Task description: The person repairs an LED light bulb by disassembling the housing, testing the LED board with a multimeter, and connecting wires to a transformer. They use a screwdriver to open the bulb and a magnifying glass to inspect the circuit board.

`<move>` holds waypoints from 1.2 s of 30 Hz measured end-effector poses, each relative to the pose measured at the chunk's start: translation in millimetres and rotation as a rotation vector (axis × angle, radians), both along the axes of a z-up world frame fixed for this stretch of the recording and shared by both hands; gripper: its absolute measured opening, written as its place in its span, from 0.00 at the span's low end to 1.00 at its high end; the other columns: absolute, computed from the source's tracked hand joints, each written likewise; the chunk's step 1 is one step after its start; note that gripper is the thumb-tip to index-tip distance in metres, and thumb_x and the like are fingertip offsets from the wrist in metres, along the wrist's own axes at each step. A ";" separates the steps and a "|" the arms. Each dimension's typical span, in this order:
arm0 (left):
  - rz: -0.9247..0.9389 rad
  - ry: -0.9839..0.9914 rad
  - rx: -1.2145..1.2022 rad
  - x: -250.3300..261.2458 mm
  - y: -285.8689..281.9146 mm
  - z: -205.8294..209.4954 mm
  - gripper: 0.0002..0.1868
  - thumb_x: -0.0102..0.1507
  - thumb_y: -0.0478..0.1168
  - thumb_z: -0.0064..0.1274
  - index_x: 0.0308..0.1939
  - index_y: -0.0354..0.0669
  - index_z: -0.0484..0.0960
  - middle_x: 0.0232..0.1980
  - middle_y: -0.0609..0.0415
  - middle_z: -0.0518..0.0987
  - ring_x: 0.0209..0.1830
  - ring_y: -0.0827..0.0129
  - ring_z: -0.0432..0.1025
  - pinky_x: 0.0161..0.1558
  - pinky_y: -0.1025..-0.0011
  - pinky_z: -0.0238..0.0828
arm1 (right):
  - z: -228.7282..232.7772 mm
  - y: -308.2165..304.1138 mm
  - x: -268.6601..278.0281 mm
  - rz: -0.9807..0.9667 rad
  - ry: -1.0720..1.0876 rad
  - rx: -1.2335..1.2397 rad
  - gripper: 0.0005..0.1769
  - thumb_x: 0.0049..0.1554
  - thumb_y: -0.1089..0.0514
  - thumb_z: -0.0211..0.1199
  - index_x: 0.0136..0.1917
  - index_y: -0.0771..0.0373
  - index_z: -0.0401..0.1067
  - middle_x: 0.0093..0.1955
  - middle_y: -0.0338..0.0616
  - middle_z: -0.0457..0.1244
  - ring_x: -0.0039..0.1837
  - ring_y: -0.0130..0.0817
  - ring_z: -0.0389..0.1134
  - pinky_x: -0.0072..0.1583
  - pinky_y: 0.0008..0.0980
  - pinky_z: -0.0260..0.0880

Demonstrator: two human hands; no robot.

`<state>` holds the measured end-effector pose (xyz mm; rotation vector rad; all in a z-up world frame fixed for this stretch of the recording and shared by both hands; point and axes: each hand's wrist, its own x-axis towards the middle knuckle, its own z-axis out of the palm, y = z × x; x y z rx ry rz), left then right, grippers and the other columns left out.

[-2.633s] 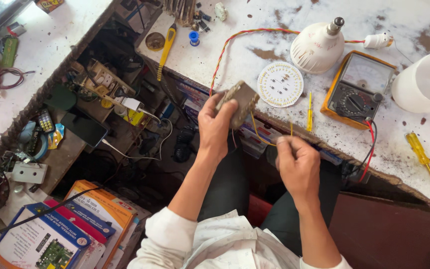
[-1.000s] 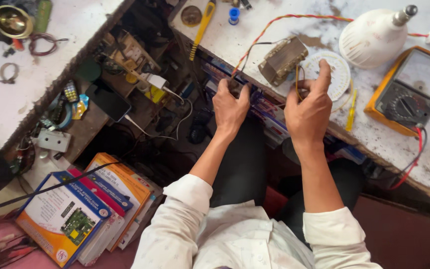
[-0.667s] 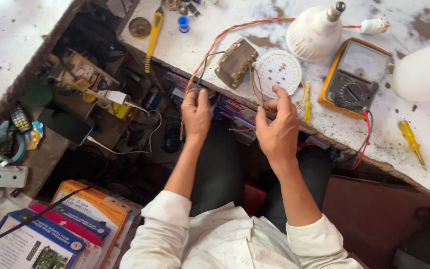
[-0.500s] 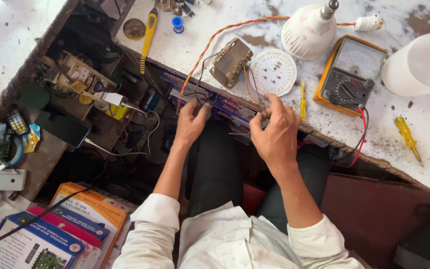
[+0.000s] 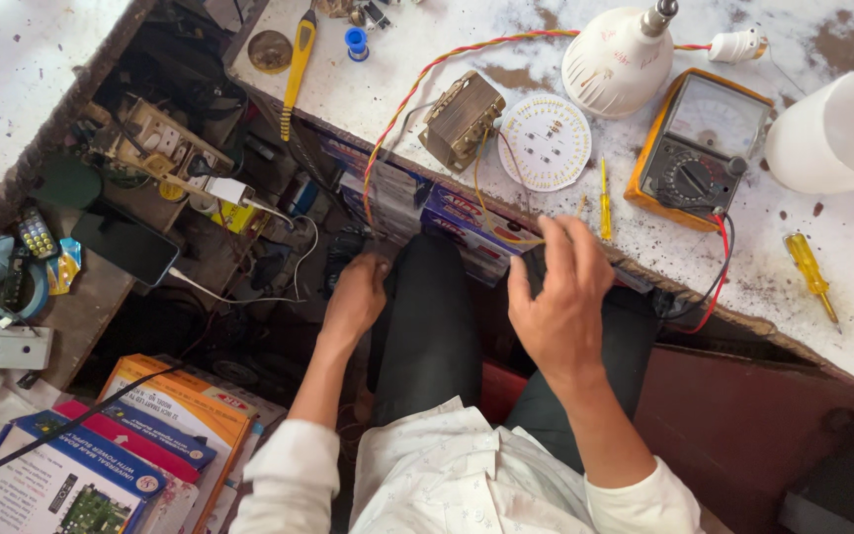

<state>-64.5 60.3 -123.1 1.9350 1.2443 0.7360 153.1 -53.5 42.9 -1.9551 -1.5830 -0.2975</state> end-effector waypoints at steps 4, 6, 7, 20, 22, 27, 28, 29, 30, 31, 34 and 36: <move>0.012 -0.176 -0.097 -11.0 -34.0 60.4 0.08 0.69 0.33 0.47 0.50 0.37 0.77 0.39 0.46 0.86 0.39 0.52 0.82 0.41 0.62 0.77 | -27.7 -20.2 -16.6 0.150 0.113 0.148 0.21 0.58 0.68 0.68 0.62 0.58 0.67 0.56 0.49 0.63 0.59 0.48 0.65 0.64 0.43 0.66; 0.012 -0.263 -0.165 -12.5 -52.2 92.8 0.11 0.69 0.34 0.47 0.55 0.38 0.76 0.37 0.49 0.87 0.34 0.58 0.81 0.38 0.65 0.77 | -53.2 -21.1 -33.1 0.180 0.708 -0.353 0.28 0.52 0.64 0.69 0.65 0.59 0.67 0.52 0.48 0.65 0.50 0.47 0.68 0.51 0.41 0.68; 0.018 -0.305 -0.197 -12.4 -62.0 106.9 0.13 0.69 0.35 0.47 0.57 0.38 0.76 0.36 0.51 0.87 0.31 0.61 0.81 0.37 0.67 0.76 | -66.6 -22.0 -42.4 0.202 0.993 -0.624 0.32 0.49 0.62 0.70 0.67 0.59 0.67 0.49 0.47 0.66 0.45 0.46 0.69 0.45 0.39 0.70; 0.054 -0.753 -0.341 -72.0 -100.3 122.6 0.18 0.71 0.36 0.52 0.66 0.37 0.76 0.52 0.48 0.84 0.47 0.71 0.78 0.45 0.76 0.76 | -96.2 26.2 -118.7 0.988 1.290 -0.405 0.26 0.63 0.61 0.60 0.73 0.68 0.67 0.56 0.36 0.68 0.51 0.19 0.65 0.52 0.22 0.68; 0.022 -0.914 -0.394 -79.7 -102.5 108.0 0.17 0.73 0.37 0.54 0.64 0.33 0.76 0.50 0.50 0.82 0.46 0.71 0.77 0.44 0.76 0.75 | -86.1 29.6 -124.0 0.965 1.090 -0.369 0.27 0.62 0.63 0.61 0.73 0.68 0.66 0.49 0.37 0.68 0.48 0.20 0.65 0.50 0.23 0.68; 0.301 -1.151 -0.821 -97.5 -96.8 75.7 0.24 0.73 0.52 0.47 0.58 0.32 0.77 0.45 0.41 0.81 0.41 0.63 0.78 0.42 0.70 0.76 | -81.6 37.8 -148.8 0.674 0.751 -0.158 0.17 0.66 0.67 0.55 0.68 0.65 0.71 0.48 0.45 0.68 0.46 0.27 0.71 0.48 0.27 0.73; 0.378 -1.160 -0.938 -97.9 -92.0 70.6 0.27 0.71 0.56 0.43 0.59 0.36 0.76 0.48 0.43 0.82 0.44 0.63 0.78 0.45 0.68 0.76 | -84.2 37.5 -149.7 0.671 0.676 -0.112 0.18 0.66 0.68 0.55 0.68 0.65 0.71 0.48 0.47 0.68 0.47 0.27 0.71 0.49 0.27 0.73; 0.457 -1.167 -1.055 -99.6 -85.9 66.0 0.29 0.69 0.60 0.40 0.60 0.40 0.76 0.52 0.44 0.82 0.47 0.63 0.78 0.48 0.67 0.77 | -88.2 36.4 -149.7 0.676 0.667 -0.128 0.17 0.66 0.67 0.55 0.68 0.65 0.72 0.48 0.46 0.68 0.46 0.27 0.71 0.49 0.27 0.73; 0.517 -1.329 -1.054 -103.1 -78.1 61.8 0.28 0.68 0.57 0.41 0.58 0.38 0.75 0.53 0.43 0.82 0.49 0.59 0.77 0.50 0.63 0.76 | -93.5 32.8 -149.0 0.678 0.656 -0.143 0.17 0.66 0.67 0.56 0.67 0.65 0.72 0.47 0.46 0.69 0.46 0.27 0.71 0.48 0.27 0.72; 0.577 -1.492 -1.047 -107.1 -68.4 57.8 0.26 0.66 0.53 0.42 0.57 0.36 0.75 0.54 0.41 0.81 0.51 0.56 0.77 0.53 0.60 0.75 | -100.3 29.4 -147.7 0.679 0.646 -0.159 0.16 0.66 0.67 0.57 0.66 0.64 0.73 0.46 0.45 0.69 0.45 0.27 0.71 0.48 0.27 0.72; 0.832 -1.874 -0.943 -124.2 -39.0 48.0 0.19 0.56 0.34 0.35 0.50 0.33 0.71 0.48 0.44 0.81 0.49 0.52 0.79 0.56 0.48 0.73 | -126.1 22.3 -136.3 0.586 0.962 -0.281 0.14 0.66 0.65 0.55 0.63 0.66 0.75 0.47 0.45 0.70 0.45 0.29 0.71 0.48 0.27 0.74; 0.829 -2.015 -0.820 -136.7 -27.1 44.5 0.19 0.53 0.26 0.34 0.47 0.33 0.69 0.40 0.49 0.77 0.41 0.56 0.75 0.54 0.48 0.73 | -145.7 28.8 -127.3 0.508 1.090 -0.309 0.13 0.67 0.63 0.55 0.63 0.68 0.74 0.46 0.45 0.70 0.45 0.29 0.71 0.48 0.27 0.74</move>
